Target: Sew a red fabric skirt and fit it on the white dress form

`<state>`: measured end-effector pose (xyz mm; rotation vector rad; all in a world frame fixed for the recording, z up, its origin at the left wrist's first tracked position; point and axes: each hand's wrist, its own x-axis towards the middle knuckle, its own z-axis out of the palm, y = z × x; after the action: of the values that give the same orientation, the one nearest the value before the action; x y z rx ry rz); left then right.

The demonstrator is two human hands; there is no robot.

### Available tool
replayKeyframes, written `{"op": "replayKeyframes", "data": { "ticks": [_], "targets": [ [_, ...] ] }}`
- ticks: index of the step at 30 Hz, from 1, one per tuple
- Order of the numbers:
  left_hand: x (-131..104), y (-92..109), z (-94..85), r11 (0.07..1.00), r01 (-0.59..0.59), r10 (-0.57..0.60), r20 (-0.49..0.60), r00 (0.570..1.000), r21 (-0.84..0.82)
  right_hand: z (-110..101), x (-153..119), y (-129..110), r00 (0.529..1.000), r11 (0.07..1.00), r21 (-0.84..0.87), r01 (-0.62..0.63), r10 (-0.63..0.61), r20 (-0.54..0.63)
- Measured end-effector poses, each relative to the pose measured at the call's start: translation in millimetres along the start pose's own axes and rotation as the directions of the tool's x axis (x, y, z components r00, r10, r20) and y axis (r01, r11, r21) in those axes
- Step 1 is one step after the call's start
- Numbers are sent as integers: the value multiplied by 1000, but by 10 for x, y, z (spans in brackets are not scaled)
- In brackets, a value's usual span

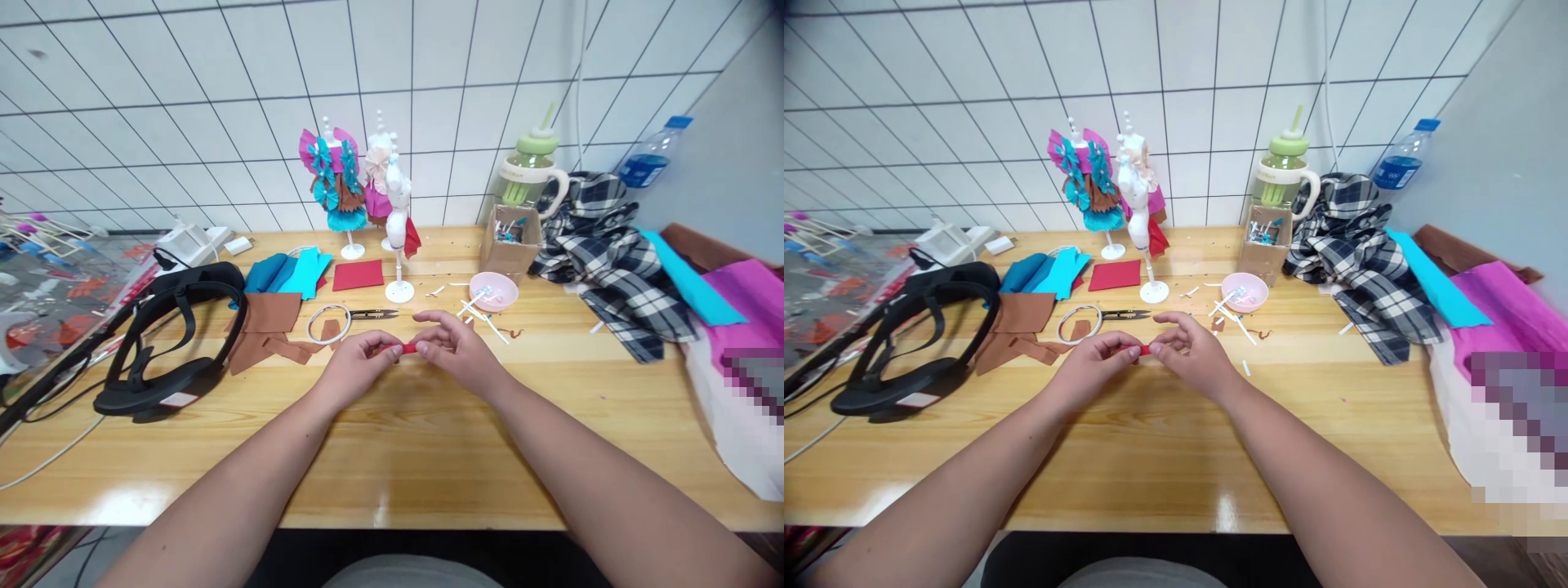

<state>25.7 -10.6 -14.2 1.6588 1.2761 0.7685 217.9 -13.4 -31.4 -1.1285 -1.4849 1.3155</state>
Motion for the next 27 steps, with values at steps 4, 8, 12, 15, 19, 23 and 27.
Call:
{"op": "replayKeyframes", "data": {
  "ticks": [4,8,12,15,19,23,27],
  "targets": [
    [-2,13,-4,998,11,-12,26,1000,58,4,22,36,999,998,-54,-10,7,-46],
    [9,5,-24,994,12,-9,-21,1000,109,-56,61,75,997,991,-130,-26,16,-77],
    [28,-70,2,970,-52,53,0,999,236,-76,54,84,995,916,-399,41,-76,-72],
    [41,-105,-14,905,-170,169,37,985,391,-46,37,90,998,885,-461,66,-59,30],
    [57,-107,-309,736,-124,231,-76,970,666,-65,55,107,988,800,-591,108,-154,-28],
    [58,-180,-713,455,255,-11,-281,960,853,-162,78,104,974,793,-600,105,-205,-99],
    [62,-241,-800,412,246,-103,-224,969,877,-146,51,108,960,728,-632,268,-255,113]
  ]
}}
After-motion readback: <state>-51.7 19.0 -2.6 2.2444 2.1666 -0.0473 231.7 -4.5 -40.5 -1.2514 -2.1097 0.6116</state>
